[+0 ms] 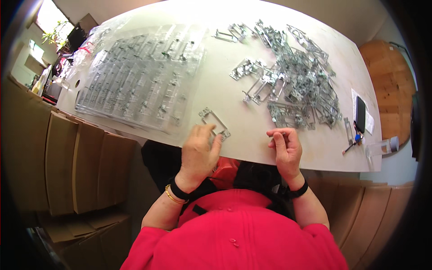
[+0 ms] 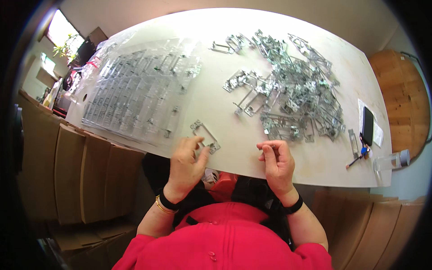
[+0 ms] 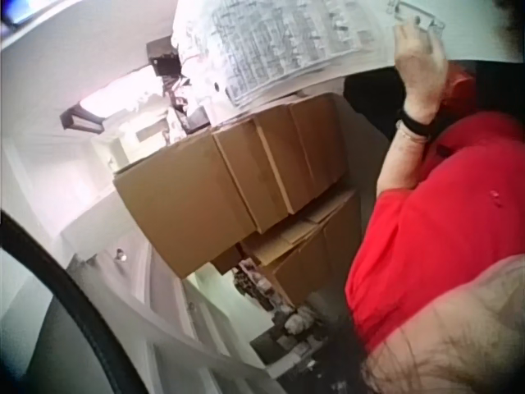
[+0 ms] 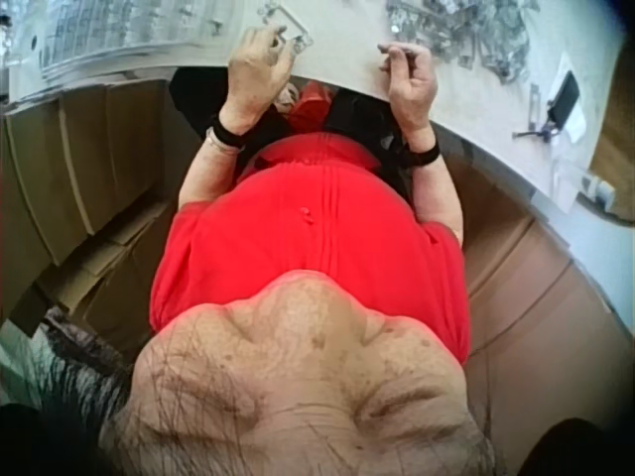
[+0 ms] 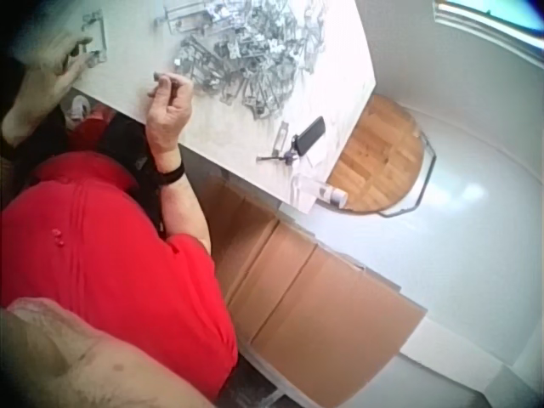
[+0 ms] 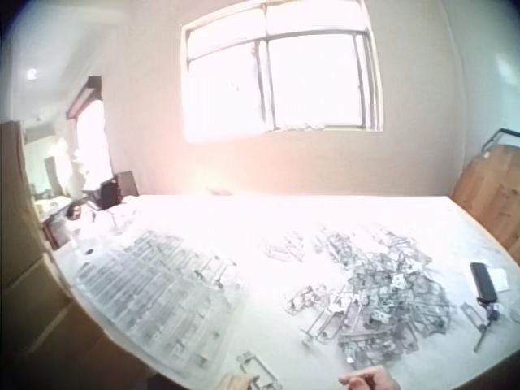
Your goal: Sorting metal hardware components and placing them into a plastic organizer tray.
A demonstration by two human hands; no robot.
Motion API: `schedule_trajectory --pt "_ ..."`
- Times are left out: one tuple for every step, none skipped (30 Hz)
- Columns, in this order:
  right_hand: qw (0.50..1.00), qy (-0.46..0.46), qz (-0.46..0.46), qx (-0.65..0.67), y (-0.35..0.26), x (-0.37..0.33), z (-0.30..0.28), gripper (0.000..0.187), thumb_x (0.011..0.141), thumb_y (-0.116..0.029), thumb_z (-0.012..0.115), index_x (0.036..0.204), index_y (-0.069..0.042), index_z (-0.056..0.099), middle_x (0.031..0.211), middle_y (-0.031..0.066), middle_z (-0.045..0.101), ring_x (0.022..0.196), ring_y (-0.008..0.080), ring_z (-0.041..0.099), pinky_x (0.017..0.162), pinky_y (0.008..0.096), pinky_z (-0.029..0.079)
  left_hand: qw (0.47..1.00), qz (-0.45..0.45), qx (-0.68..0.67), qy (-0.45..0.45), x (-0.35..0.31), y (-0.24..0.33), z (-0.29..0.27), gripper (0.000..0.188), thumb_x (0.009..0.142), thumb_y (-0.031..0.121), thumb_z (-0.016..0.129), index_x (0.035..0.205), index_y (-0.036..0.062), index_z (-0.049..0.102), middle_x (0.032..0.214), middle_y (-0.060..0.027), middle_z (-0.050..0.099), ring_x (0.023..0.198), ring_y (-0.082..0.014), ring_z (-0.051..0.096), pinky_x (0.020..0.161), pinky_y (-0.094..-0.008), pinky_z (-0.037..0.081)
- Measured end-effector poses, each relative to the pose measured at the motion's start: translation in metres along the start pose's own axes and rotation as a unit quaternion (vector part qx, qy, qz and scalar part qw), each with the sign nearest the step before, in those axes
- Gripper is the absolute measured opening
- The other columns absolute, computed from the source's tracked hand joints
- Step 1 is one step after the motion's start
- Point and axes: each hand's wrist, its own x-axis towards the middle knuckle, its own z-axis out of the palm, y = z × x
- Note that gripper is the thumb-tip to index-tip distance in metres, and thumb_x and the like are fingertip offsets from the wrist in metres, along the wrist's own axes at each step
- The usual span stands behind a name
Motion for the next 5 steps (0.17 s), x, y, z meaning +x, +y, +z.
schedule_trajectory --pt "1.000 0.003 0.005 -0.009 -0.0002 -0.0011 0.0002 0.011 0.111 -0.013 0.061 0.113 -0.002 0.062 0.103 0.0054 0.074 0.078 0.0070 0.063 0.073 0.0223 0.053 1.000 0.004 -0.012 -0.028 0.0013 0.0026 0.0005 0.028 0.094 0.010 0.073 0.119 0.0026 0.066 0.101 -0.0188 0.068 0.089 -0.0385 0.067 0.078 -0.0458 0.055" --pt "1.000 0.000 0.009 -0.010 0.0002 -0.0010 -0.0007 0.011 0.110 -0.012 0.062 0.113 -0.002 0.063 0.102 0.0053 0.075 0.077 0.0071 0.064 0.072 0.0221 0.053 1.000 0.012 0.002 -0.019 0.0016 0.0029 0.0046 0.024 0.096 0.013 0.072 0.118 0.0067 0.066 0.100 -0.0175 0.069 0.086 -0.0381 0.069 0.074 -0.0453 0.056" --pt "1.000 0.000 0.026 -0.002 0.0022 -0.0028 -0.0023 0.011 0.110 -0.014 0.063 0.113 -0.003 0.063 0.102 0.0051 0.075 0.077 0.0075 0.065 0.073 0.0218 0.053 1.000 0.015 0.007 -0.008 0.0019 0.0017 0.0076 0.024 0.096 0.013 0.072 0.118 0.0067 0.066 0.100 -0.0175 0.069 0.086 -0.0381 0.069 0.074 -0.0453 0.056" --pt "1.000 -0.007 0.016 0.002 0.0051 -0.0024 -0.0029 0.013 0.111 -0.017 0.061 0.114 -0.004 0.062 0.104 0.0051 0.075 0.078 0.0069 0.064 0.074 0.0214 0.052 0.999 0.006 0.024 -0.043 0.0026 0.0001 0.0096 0.024 0.095 0.013 0.074 0.117 0.0067 0.068 0.104 -0.0206 0.071 0.093 -0.0361 0.072 0.076 -0.0440 0.056" --pt "1.000 -0.013 0.008 0.005 0.0079 -0.0030 -0.0037 0.015 0.112 -0.020 0.060 0.115 -0.005 0.061 0.106 0.0052 0.074 0.078 0.0064 0.063 0.076 0.0211 0.052 0.996 -0.003 0.042 -0.080 0.0018 -0.0003 0.0097 0.024 0.094 0.013 0.076 0.117 0.0068 0.071 0.108 -0.0236 0.073 0.099 -0.0341 0.075 0.077 -0.0427 0.057"
